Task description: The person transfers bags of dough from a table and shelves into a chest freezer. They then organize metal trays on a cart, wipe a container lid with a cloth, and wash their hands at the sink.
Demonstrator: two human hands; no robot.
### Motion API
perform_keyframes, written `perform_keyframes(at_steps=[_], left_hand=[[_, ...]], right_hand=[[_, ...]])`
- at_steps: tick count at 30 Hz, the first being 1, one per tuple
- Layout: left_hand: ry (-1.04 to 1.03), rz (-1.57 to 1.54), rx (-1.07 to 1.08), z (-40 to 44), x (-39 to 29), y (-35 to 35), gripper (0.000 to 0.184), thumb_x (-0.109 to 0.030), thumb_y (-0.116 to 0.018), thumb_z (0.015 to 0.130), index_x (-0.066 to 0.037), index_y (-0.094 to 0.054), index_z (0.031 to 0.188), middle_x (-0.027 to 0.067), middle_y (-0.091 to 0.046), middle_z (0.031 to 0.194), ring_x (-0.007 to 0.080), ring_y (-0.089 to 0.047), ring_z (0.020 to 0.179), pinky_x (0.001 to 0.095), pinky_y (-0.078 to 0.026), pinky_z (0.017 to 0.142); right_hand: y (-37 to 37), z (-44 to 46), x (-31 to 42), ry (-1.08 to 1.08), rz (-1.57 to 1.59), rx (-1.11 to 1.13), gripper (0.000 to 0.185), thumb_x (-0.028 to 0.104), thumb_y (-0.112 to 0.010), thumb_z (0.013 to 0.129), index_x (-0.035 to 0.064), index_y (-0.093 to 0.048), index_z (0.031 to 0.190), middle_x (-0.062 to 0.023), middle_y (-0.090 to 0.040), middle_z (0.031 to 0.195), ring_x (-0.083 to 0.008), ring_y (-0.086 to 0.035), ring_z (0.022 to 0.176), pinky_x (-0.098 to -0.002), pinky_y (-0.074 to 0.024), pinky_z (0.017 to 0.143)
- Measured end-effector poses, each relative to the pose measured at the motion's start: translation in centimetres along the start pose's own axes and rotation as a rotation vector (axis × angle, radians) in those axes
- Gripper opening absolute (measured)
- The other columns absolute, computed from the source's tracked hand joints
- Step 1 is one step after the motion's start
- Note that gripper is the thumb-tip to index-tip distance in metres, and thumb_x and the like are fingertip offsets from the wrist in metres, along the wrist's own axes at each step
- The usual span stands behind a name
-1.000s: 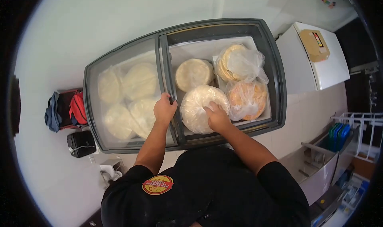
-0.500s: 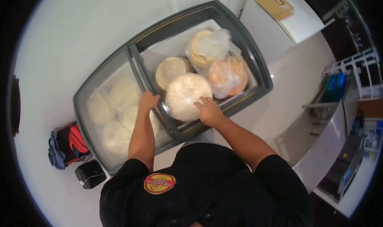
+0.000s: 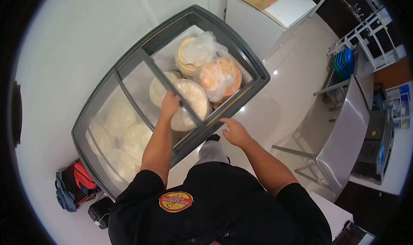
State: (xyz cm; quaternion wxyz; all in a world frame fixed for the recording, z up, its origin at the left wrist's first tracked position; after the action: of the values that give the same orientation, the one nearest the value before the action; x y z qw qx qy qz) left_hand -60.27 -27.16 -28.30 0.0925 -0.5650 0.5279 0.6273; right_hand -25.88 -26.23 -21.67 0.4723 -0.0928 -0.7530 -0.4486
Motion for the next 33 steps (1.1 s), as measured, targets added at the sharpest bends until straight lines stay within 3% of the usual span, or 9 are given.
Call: perform_keyframes(at_steps=[3,5,9,18,25,28,30,31,33], left_hand=[[-0.133,0.052,0.036,3.2,-2.1,-4.5,0.02,-0.016,-0.067,0.09,0.002,-0.061,0.094,0.0248,-0.07,0.084,0.04,-0.071,0.08,0.0471,-0.056,0.074],[0.048,-0.128,0.271,5.6,-4.7,-6.6,0.014,-0.009,-0.069,0.091,0.002,-0.06,0.094,0.0192,-0.07,0.078,0.0295,-0.072,0.067,0.0411,-0.058,0.062],[0.152,-0.232,0.44,9.4,-9.7,-10.8,0.011,-0.002,-0.069,0.093,0.001,-0.059,0.093,0.0144,-0.07,0.074,0.0219,-0.07,0.059,0.0354,-0.058,0.052],[0.057,-0.397,0.435,16.2,-17.9,-25.5,0.012,-0.002,-0.069,0.093,0.001,-0.058,0.093,0.0139,-0.07,0.076,0.0217,-0.069,0.058,0.0352,-0.058,0.05],[-0.101,-0.366,0.353,17.5,-20.4,-29.3,0.014,-0.005,-0.07,0.093,0.001,-0.058,0.095,0.0144,-0.069,0.077,0.0224,-0.069,0.058,0.0355,-0.056,0.049],[-0.086,-0.378,0.42,18.9,-20.7,-29.7,0.015,-0.006,-0.071,0.092,0.001,-0.058,0.096,0.014,-0.069,0.077,0.0226,-0.069,0.059,0.035,-0.056,0.049],[0.045,-0.417,0.457,19.3,-20.2,-30.0,0.018,-0.013,-0.071,0.094,0.0,-0.06,0.099,0.0129,-0.07,0.078,0.0209,-0.071,0.066,0.0336,-0.057,0.055],[0.028,-0.402,0.477,19.0,-19.8,-30.4,0.018,-0.013,-0.071,0.094,0.0,-0.06,0.099,0.0129,-0.07,0.078,0.0209,-0.071,0.066,0.0336,-0.057,0.055],[-0.493,0.213,0.163,17.6,-21.1,-30.3,0.022,-0.024,-0.069,0.097,-0.004,-0.062,0.092,0.0115,-0.071,0.078,0.0191,-0.071,0.07,0.0322,-0.054,0.062]], right_hand=[[-0.7,0.4,1.0,-0.112,0.118,0.062,0.042,0.008,-0.064,0.087,0.0037,-0.064,0.128,-0.0189,-0.068,0.12,-0.0335,-0.066,0.106,-0.0406,-0.0536,0.095],[0.1,2.2,1.3,-0.121,0.163,0.049,0.041,0.008,-0.064,0.088,0.0034,-0.063,0.129,-0.0181,-0.07,0.118,-0.0308,-0.068,0.102,-0.0388,-0.0547,0.092],[2.1,2.6,-1.7,-0.228,0.181,0.001,0.042,0.009,-0.064,0.089,0.0034,-0.062,0.13,-0.0164,-0.071,0.114,-0.0293,-0.068,0.097,-0.0384,-0.0551,0.09],[5.7,-3.7,-4.9,-0.574,0.153,-0.225,0.041,0.011,-0.065,0.09,0.005,-0.063,0.131,-0.0153,-0.072,0.112,-0.0266,-0.069,0.095,-0.0382,-0.0556,0.087],[7.5,-7.6,-6.5,-0.707,0.249,-0.329,0.041,0.011,-0.065,0.091,0.0059,-0.063,0.132,-0.0148,-0.072,0.113,-0.0256,-0.069,0.094,-0.0371,-0.0555,0.087],[9.6,-9.3,-7.3,-0.673,0.307,-0.423,0.04,0.011,-0.065,0.092,0.006,-0.063,0.131,-0.0139,-0.073,0.112,-0.0244,-0.068,0.092,-0.0368,-0.0555,0.086],[10.7,-10.9,-6.7,-0.659,0.353,-0.49,0.039,0.012,-0.065,0.092,0.0061,-0.063,0.131,-0.0135,-0.073,0.111,-0.0238,-0.068,0.092,-0.0367,-0.0555,0.086],[11.7,-11.8,-5.9,-0.655,0.38,-0.526,0.038,0.01,-0.065,0.093,0.0054,-0.063,0.131,-0.0122,-0.072,0.112,-0.0216,-0.067,0.093,-0.0353,-0.055,0.087],[13.5,-14.0,-4.7,-0.639,0.425,-0.603,0.037,0.007,-0.065,0.096,0.004,-0.062,0.132,-0.0096,-0.071,0.114,-0.0172,-0.065,0.095,-0.0326,-0.0541,0.088]])
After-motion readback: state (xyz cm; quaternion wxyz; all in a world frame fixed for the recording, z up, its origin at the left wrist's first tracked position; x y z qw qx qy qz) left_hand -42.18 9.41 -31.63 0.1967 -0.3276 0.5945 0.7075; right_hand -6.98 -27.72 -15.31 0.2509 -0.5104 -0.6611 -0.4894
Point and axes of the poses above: each hand's wrist, its own z-axis towards the middle knuckle, its own y-axis out of the back of the hand, x = y × z, the point moved 3 cm from there along z, towards the middle knuckle
